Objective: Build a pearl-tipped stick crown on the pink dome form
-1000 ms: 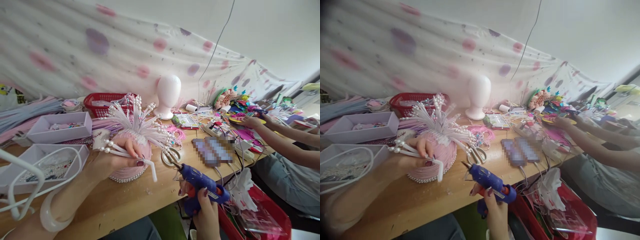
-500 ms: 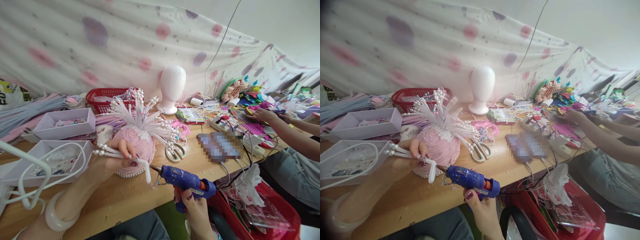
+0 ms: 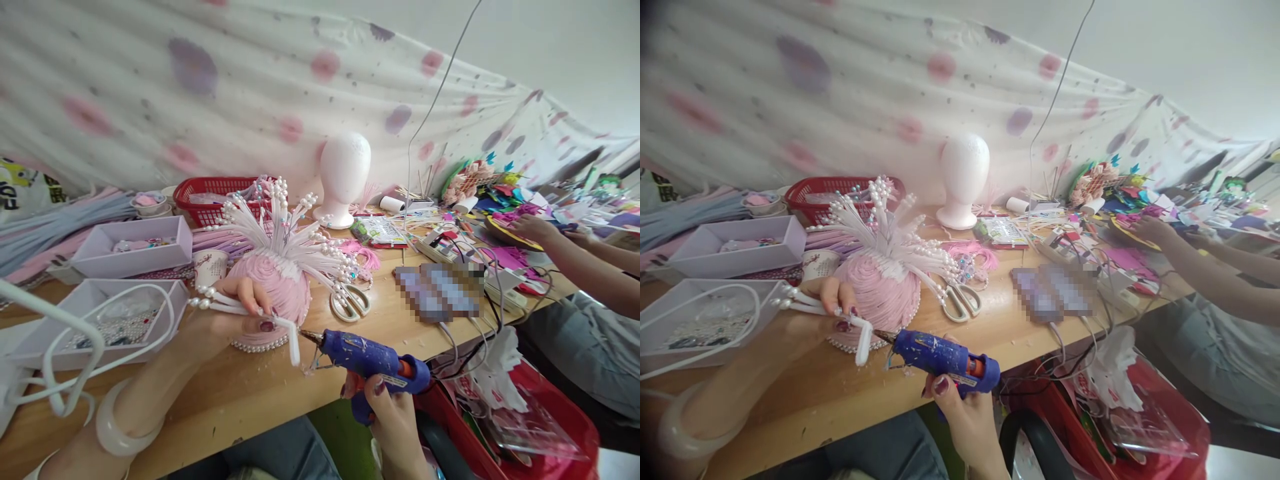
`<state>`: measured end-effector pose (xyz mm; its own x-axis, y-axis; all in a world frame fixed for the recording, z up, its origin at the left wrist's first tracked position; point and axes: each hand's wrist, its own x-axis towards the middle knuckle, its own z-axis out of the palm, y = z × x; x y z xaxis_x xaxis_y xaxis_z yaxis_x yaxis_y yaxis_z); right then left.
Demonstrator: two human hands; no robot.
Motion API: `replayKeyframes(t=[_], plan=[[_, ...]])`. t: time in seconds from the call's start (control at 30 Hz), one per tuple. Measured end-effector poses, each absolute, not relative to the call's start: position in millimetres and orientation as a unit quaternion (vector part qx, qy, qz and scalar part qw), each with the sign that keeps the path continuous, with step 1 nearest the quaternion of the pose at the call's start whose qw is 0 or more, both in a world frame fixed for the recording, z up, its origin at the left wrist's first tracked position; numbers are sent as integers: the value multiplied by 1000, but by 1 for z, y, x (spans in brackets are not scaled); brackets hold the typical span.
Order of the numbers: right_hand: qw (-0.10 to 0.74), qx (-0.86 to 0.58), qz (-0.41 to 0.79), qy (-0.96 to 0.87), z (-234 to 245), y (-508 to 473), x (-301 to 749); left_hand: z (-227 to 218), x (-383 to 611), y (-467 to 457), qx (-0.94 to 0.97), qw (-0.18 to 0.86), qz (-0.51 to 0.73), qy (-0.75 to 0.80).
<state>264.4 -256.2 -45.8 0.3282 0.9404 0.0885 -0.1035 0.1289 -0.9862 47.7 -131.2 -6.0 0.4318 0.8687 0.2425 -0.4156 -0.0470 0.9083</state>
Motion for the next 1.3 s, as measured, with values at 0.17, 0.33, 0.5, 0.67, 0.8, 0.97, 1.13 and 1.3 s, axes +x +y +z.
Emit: replayKeyframes(t=[0.17,0.33,0.5,0.67,0.8,0.97,1.13,1.3], plan=[[641,-514,432,-373,-49,-260,264,-5,47,-132,519,666,489,223],[637,-522,419,-382,-50,-263,267,-4,47,-132,508,656,495,259],[628,-536,392,-407,-49,-266,269,-3,48,-134,494,667,498,250],[629,-536,388,-408,-34,-260,262,3,51,-136,502,665,496,243],[614,-531,379,-445,-30,-256,261,6,51,-137,509,669,488,235],[613,-545,376,-431,-38,-258,262,2,49,-138,513,662,485,251],[636,-529,399,-395,-43,-263,263,2,49,-136,504,661,493,257],[642,-538,382,-390,-52,-269,268,4,51,-136,498,665,503,236]])
